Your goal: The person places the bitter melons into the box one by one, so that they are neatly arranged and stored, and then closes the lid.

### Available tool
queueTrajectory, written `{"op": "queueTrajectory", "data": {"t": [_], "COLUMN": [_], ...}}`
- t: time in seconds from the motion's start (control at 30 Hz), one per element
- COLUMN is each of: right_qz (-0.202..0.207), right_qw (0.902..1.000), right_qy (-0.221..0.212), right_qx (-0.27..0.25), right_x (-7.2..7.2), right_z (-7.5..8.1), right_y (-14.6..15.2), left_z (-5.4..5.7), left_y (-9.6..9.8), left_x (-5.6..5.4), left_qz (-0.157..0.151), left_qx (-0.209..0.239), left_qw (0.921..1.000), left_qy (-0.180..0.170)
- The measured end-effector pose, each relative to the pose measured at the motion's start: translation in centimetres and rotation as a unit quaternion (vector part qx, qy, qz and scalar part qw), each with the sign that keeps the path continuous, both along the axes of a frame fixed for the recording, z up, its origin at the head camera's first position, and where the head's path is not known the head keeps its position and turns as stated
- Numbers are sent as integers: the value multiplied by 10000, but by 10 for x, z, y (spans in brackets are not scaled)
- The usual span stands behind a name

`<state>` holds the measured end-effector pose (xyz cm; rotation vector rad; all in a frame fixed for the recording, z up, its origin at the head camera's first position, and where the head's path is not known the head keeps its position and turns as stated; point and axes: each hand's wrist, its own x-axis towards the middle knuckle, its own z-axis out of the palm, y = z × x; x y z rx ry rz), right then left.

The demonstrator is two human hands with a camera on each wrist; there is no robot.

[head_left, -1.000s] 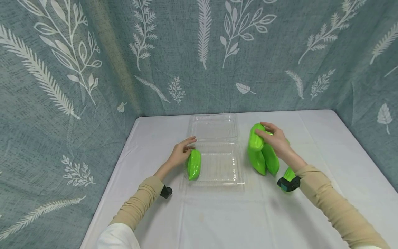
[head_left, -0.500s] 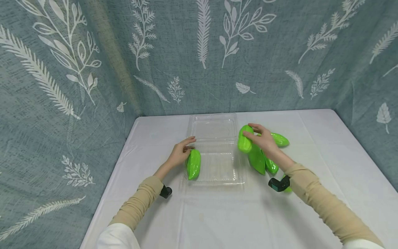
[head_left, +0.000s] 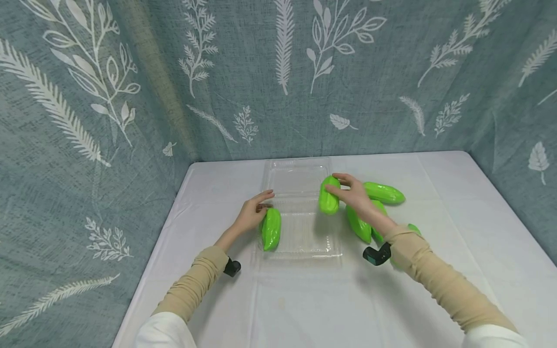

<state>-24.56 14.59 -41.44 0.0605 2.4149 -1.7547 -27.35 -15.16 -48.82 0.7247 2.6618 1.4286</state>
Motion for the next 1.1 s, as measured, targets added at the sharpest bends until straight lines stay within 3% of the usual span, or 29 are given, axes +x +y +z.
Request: {"op": "queueTrajectory", "data": {"t": [0.37, 0.63, 1.1], "right_qz": [159, 304, 559], "right_qw": [9999, 9991, 9980], "right_qy": [-24, 80, 134], "right_qx": [-25, -289, -263], "right_x": [2, 3, 8], "right_z": [-4, -7, -20], "right_y": [-22, -35, -61], "left_z": [-5, -4, -3], "left_y": [2, 1, 3], "left_x": [1, 2, 7], "left_qz": [-40, 3, 9], "left_qx": [213, 25, 133], "left_qw": [9997, 9999, 9997], "left_qy": [92, 116, 220]}}
